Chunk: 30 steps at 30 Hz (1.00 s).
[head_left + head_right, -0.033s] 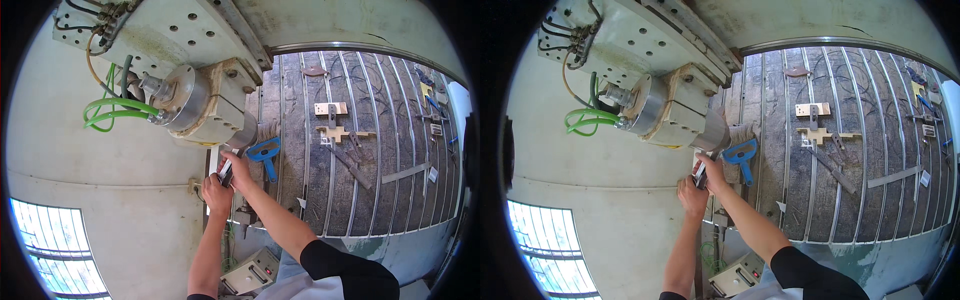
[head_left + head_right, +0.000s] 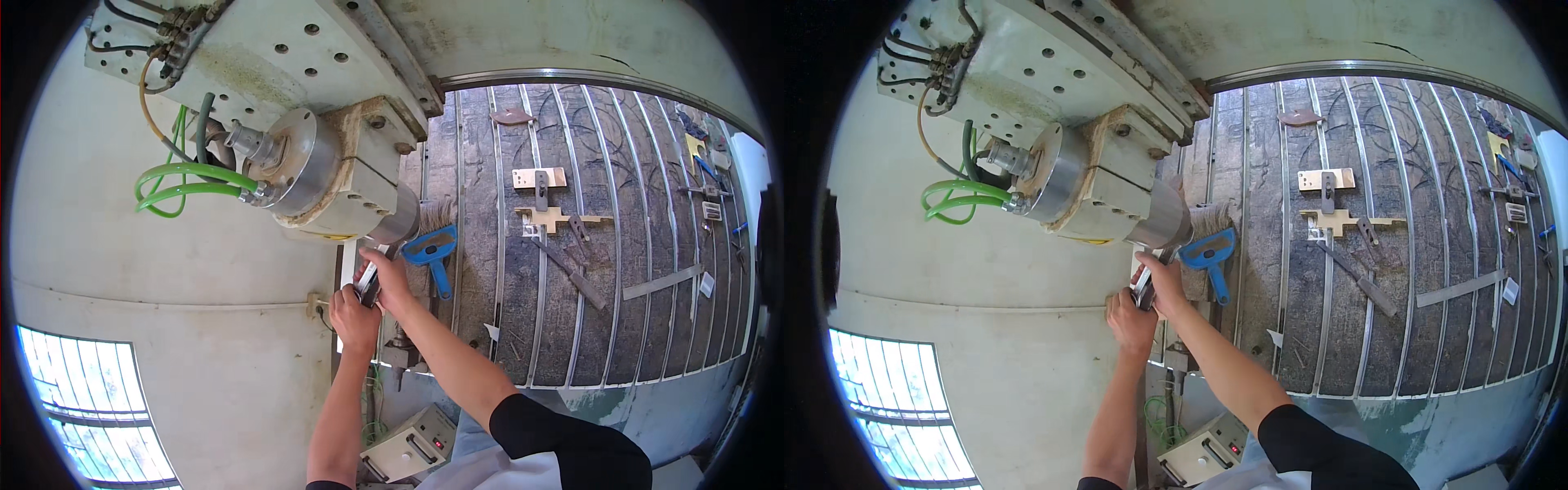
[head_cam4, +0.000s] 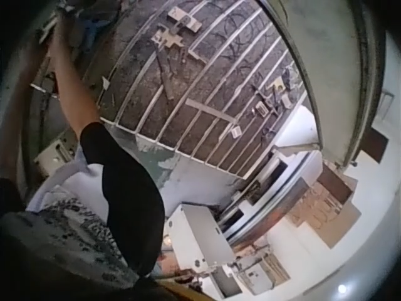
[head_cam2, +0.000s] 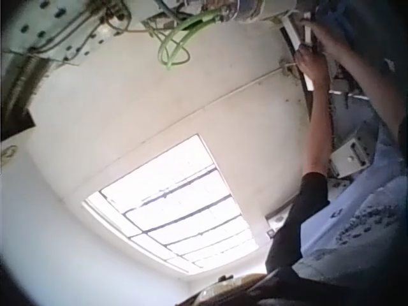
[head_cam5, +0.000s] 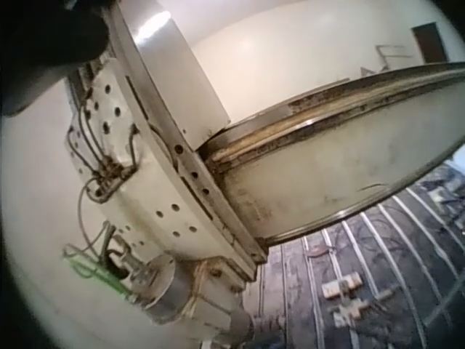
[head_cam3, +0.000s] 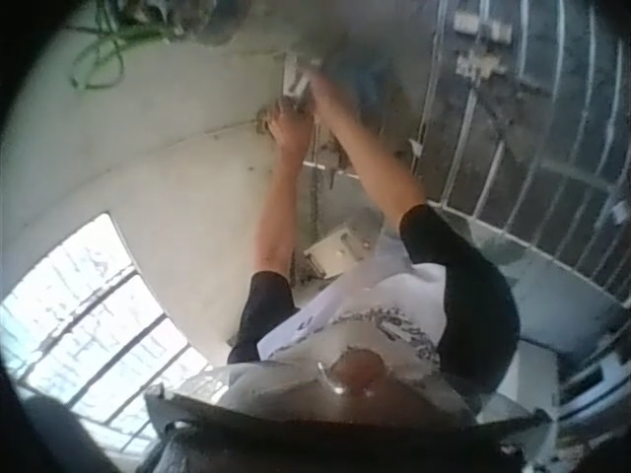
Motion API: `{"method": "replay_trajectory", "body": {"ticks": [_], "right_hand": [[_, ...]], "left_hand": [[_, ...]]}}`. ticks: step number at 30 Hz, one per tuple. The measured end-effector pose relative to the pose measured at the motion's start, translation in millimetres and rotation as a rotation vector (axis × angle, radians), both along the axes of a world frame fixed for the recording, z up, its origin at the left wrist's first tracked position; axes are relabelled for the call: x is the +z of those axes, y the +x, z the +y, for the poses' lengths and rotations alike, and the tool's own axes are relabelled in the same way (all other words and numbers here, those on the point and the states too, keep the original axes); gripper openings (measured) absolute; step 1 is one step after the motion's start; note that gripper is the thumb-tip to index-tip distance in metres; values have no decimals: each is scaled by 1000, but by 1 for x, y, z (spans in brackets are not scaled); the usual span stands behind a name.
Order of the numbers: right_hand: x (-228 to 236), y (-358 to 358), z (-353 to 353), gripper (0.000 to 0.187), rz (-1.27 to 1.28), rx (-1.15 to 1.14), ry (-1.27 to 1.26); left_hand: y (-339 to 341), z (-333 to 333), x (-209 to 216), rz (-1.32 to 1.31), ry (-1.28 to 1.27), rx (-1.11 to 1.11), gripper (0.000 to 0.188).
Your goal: Cleaning dust and debris from the machine bed and using wrenches to service the machine spindle.
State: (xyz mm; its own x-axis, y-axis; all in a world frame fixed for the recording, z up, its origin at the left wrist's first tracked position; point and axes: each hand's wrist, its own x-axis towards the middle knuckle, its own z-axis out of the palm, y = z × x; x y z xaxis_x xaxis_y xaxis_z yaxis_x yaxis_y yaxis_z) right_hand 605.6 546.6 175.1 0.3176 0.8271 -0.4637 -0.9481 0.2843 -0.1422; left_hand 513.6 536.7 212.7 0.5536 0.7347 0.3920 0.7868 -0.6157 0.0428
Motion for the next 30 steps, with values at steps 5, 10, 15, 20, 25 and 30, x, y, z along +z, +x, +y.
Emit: {"method": "replay_trajectory", "body": {"ticks": [5, 10, 15, 20, 25, 30], "right_hand": [[-12, -6, 0, 12, 109, 99, 111], [-29, 3, -9, 13, 217, 106, 444], [-9, 16, -48, 40, -149, 58, 19], [-30, 15, -93, 49, 147, 417, 196], [1, 34, -117, 14, -461, 378, -243], [21, 79, -105, 15, -694, 366, -273]], "left_hand": [[-9, -3, -4, 23, 81, 13, 17], [4, -26, -5, 7, 27, -76, 19], [12, -52, 27, -174, -42, -211, 22], [11, -23, 67, -20, -710, 49, 32], [7, -18, 62, -182, -828, 54, 26], [21, -20, 67, -206, -763, -18, 21]]}}
